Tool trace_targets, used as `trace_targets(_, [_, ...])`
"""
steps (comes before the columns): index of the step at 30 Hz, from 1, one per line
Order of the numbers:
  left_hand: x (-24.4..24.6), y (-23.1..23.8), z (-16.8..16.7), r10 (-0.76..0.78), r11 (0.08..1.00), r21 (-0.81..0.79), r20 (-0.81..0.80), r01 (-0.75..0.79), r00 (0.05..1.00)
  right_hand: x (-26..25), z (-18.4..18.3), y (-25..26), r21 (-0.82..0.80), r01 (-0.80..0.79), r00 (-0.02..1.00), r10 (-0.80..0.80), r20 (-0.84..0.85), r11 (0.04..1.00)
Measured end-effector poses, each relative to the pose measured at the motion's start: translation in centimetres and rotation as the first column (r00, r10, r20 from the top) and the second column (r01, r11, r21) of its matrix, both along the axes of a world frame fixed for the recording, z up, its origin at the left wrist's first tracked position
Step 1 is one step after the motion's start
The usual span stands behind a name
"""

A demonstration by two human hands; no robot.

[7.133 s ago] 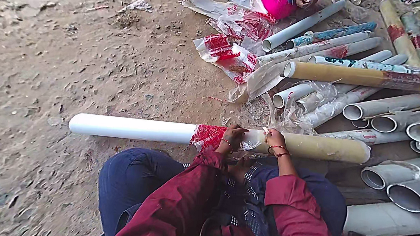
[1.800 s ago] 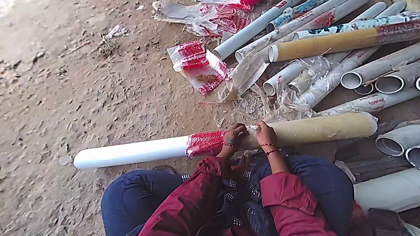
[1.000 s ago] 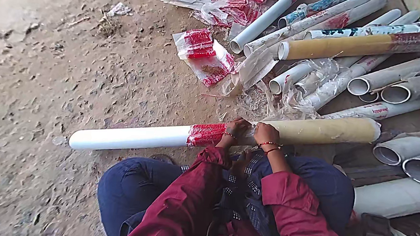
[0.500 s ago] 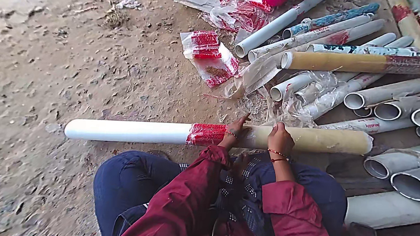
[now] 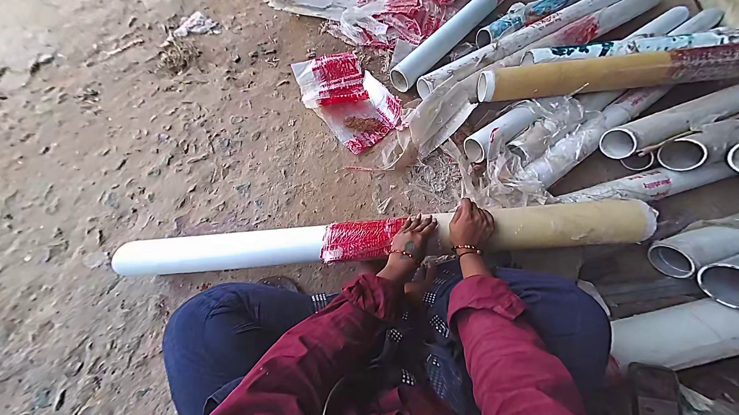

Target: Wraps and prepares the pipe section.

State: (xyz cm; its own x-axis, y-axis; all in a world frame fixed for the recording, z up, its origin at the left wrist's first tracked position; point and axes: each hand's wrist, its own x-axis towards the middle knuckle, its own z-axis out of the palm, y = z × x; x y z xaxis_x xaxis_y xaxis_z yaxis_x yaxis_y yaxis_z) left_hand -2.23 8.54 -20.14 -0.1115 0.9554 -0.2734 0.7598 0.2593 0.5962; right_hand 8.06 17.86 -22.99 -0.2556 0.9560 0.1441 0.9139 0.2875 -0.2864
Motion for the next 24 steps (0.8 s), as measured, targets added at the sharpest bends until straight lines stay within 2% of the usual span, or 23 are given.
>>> trace_targets(2, [0.4, -1.5, 0.1, 0.015, 0.997, 0.078, 0.029, -0.017, 0.999, -0.3, 0.3, 0.3, -0.053, 0.041, 0.999, -0.041, 0.001, 0.998])
trace_targets(4, [0.9, -4.3, -0.8, -0.007, 0.96, 0.281, 0.078, -0.015, 0.997, -1.2, 1.3, 1.5, -0.207, 0.111, 0.993, -0.102, 0.054, 0.972])
trace_targets(6, [0.7, -6.0, -0.7, -0.019, 0.945, 0.327, 0.099, -0.014, 0.995, -2.3, 1.8, 2.6, -0.282, 0.137, 0.989, -0.117, 0.089, 0.949])
trace_targets(11, [1.4, -6.9, -1.7, -0.04, 0.919, 0.393, 0.061, 0.013, 0.997, -2.1, 2.0, 2.1, -0.221, 0.131, 0.991, -0.124, 0.043, 0.966])
trace_targets(14, [0.8, -7.8, -0.5, -0.092, 0.924, 0.369, -0.025, 0.095, 0.995, -1.5, 1.9, 1.3, -0.172, 0.11, 0.994, -0.11, 0.009, 0.979])
trace_targets(16, [-0.5, -8.1, -0.2, -0.007, 0.84, 0.537, -0.137, 0.08, 0.991, -1.4, 1.8, 1.2, -0.155, 0.106, 0.994, -0.108, -0.003, 0.982])
trace_targets(17, [-1.9, -8.0, 0.3, 0.032, 0.83, 0.553, -0.176, 0.072, 0.984, -1.5, 1.6, 1.2, -0.14, 0.108, 0.994, -0.11, -0.007, 0.984])
trace_targets(18, [-3.6, -8.0, 0.8, 0.038, 0.881, 0.468, -0.21, 0.066, 0.977, -1.5, 1.5, 1.1, -0.13, 0.112, 0.994, -0.113, -0.001, 0.985])
trace_targets(20, [-7.1, -7.8, 1.6, -0.012, 0.995, 0.09, -0.286, 0.039, 0.958, -1.6, 1.6, 0.8, -0.143, 0.119, 0.993, -0.115, 0.036, 0.983])
trace_targets(21, [-8.4, -7.5, 1.7, -0.037, 0.996, -0.083, -0.283, 0.014, 0.959, -1.8, 1.9, 0.7, -0.164, 0.12, 0.992, -0.111, 0.065, 0.979])
trace_targets(22, [-9.1, -7.5, 1.7, -0.031, 0.983, -0.183, -0.24, -0.014, 0.97, -1.9, 2.3, 0.6, -0.181, 0.124, 0.989, -0.107, 0.101, 0.976])
trace_targets(24, [-8.2, -8.2, 1.6, 0.003, 0.967, -0.251, -0.195, -0.053, 0.981, -2.0, 2.8, 0.4, -0.172, 0.125, 0.981, -0.097, 0.166, 0.977])
